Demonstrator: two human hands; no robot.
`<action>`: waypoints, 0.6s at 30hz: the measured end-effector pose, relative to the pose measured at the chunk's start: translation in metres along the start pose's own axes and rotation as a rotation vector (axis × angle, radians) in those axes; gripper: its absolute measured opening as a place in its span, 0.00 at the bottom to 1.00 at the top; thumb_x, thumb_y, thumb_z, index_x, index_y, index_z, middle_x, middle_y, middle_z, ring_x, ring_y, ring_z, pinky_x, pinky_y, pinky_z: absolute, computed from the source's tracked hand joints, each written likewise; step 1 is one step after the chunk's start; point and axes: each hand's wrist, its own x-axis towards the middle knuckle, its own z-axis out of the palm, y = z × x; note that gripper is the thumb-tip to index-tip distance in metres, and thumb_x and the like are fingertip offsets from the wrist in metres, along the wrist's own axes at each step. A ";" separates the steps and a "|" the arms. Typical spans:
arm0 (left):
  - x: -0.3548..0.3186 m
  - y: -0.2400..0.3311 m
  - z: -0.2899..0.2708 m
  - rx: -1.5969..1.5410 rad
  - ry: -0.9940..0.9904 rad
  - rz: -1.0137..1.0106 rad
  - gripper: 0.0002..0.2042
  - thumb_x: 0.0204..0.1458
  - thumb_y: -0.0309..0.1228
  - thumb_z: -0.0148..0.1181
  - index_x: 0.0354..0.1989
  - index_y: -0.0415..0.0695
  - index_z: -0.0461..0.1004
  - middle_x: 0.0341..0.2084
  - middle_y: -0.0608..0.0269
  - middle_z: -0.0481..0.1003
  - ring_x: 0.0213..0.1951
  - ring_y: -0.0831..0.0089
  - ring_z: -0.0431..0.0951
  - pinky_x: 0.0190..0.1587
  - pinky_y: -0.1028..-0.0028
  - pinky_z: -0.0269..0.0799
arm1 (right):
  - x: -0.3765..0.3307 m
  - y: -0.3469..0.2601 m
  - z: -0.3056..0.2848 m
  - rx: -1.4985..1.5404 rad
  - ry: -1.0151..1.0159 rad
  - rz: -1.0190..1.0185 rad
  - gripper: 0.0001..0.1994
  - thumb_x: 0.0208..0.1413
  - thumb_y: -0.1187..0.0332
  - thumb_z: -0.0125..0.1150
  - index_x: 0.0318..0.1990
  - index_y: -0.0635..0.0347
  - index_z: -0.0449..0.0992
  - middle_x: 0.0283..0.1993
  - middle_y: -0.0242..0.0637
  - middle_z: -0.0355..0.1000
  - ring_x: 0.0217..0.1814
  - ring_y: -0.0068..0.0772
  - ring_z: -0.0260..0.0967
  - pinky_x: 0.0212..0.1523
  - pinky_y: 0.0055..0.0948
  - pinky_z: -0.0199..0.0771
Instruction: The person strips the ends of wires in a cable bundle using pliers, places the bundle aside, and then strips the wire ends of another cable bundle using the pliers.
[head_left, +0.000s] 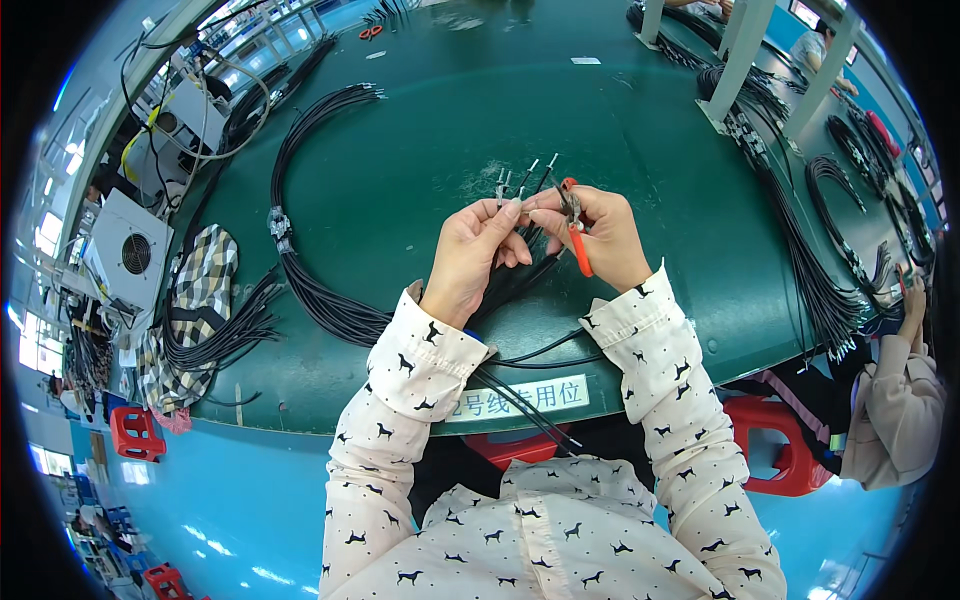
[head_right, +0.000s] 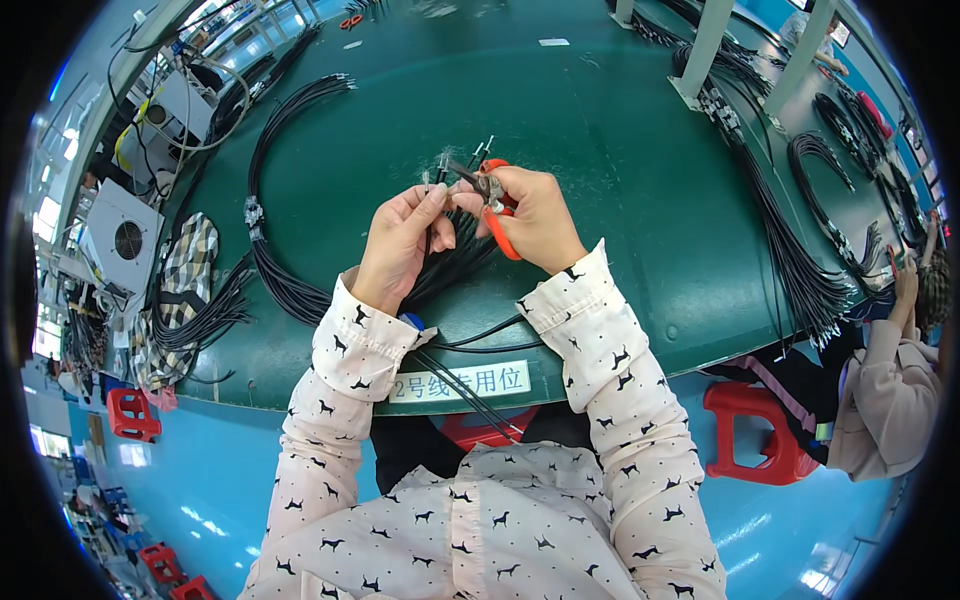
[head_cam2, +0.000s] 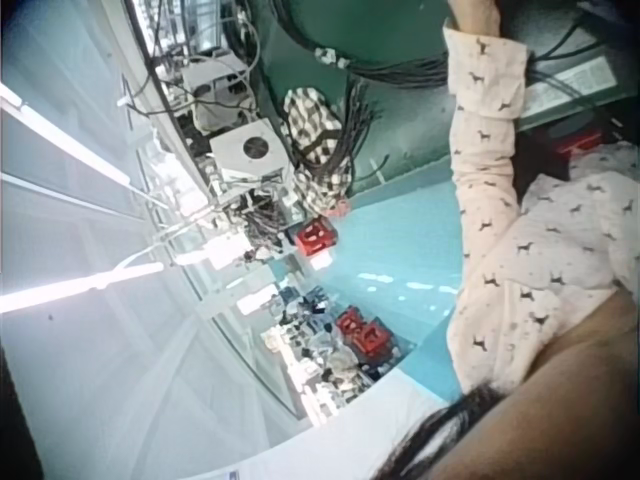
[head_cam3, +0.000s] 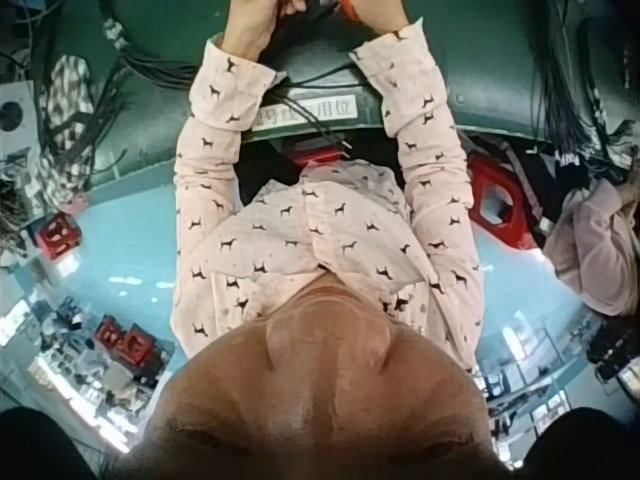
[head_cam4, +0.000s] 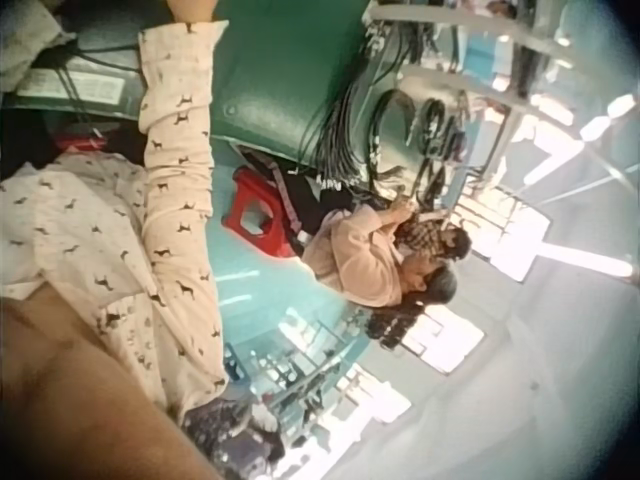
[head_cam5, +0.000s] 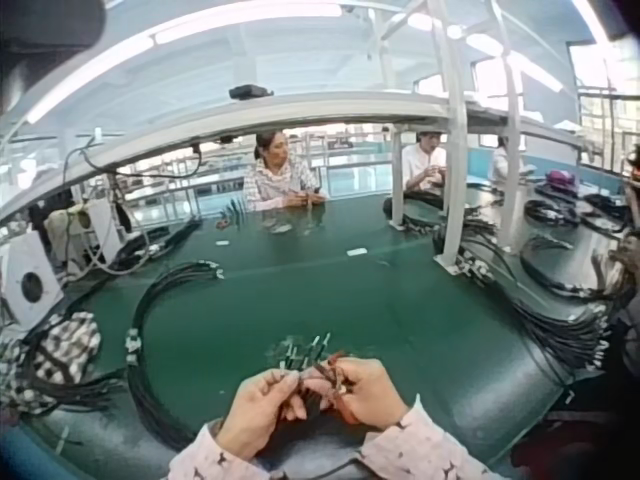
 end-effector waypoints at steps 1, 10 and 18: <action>0.000 0.000 0.000 0.000 0.000 0.000 0.10 0.52 0.34 0.51 0.31 0.37 0.68 0.15 0.67 0.70 0.15 0.83 0.67 0.17 0.87 0.57 | 0.000 0.001 0.000 0.000 -0.001 0.000 0.07 0.46 0.73 0.59 0.32 0.67 0.73 0.32 0.37 0.72 0.26 0.21 0.67 0.27 0.18 0.67; 0.002 0.004 -0.005 -0.004 0.010 0.027 0.11 0.53 0.35 0.50 0.30 0.38 0.68 0.16 0.65 0.71 0.16 0.84 0.67 0.20 0.88 0.58 | 0.003 0.011 0.011 0.110 0.106 -0.135 0.06 0.49 0.74 0.55 0.33 0.70 0.72 0.30 0.39 0.71 0.26 0.23 0.69 0.31 0.20 0.70; -0.002 0.014 0.016 0.072 0.027 0.140 0.06 0.47 0.25 0.56 0.31 0.35 0.71 0.24 0.62 0.72 0.26 0.84 0.69 0.30 0.86 0.65 | -0.002 0.008 0.016 0.155 0.172 -0.058 0.06 0.49 0.74 0.56 0.31 0.70 0.72 0.28 0.38 0.71 0.28 0.24 0.70 0.30 0.20 0.70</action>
